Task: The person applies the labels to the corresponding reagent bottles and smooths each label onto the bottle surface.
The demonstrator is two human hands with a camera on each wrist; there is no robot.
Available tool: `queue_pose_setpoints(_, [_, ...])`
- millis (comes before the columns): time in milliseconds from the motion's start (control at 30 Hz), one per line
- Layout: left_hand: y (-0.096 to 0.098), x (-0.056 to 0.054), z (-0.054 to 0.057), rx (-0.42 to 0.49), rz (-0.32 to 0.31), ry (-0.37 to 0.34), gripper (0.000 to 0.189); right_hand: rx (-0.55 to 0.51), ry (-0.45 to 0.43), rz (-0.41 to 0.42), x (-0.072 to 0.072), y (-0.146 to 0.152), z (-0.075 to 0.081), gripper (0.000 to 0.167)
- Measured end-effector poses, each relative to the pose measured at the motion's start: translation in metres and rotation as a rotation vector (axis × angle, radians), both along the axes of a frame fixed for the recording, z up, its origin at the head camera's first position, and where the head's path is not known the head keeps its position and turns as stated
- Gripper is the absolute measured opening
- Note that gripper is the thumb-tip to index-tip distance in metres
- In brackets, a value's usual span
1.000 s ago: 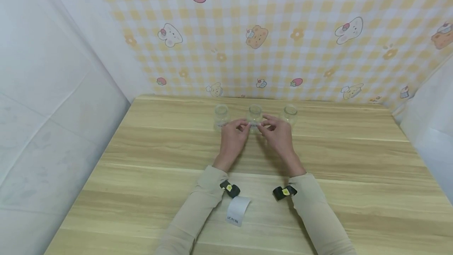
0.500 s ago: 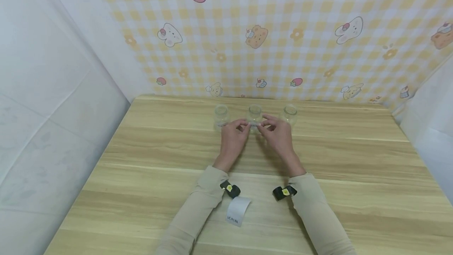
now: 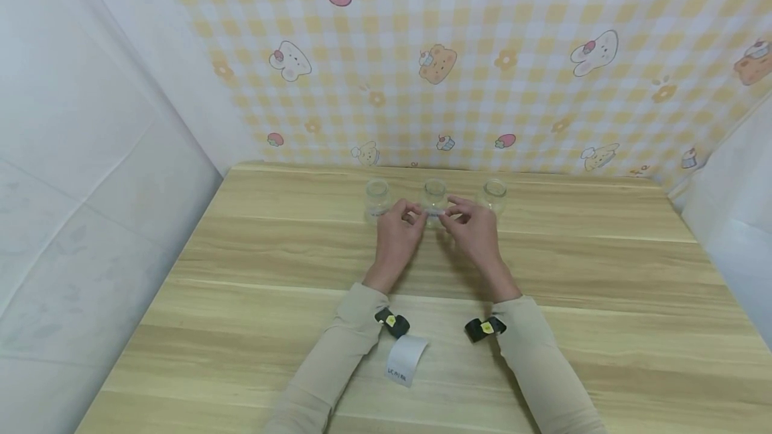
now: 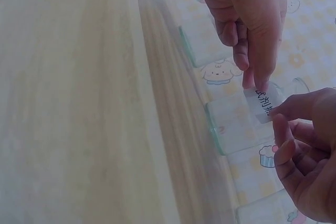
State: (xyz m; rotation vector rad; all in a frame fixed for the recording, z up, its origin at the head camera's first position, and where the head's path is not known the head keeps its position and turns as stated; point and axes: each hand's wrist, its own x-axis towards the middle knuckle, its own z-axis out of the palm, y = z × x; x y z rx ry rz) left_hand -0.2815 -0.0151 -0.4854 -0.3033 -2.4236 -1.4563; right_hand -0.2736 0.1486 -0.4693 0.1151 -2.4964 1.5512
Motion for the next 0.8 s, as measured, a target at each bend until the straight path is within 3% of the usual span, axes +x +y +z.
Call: queue_pose_setpoints(800, [0.0017, 0.0015, -0.0027, 0.009, 0.034, 0.030, 0.021, -0.039, 0.019, 0.038, 0.0011, 0.0013, -0.0019, 0.011])
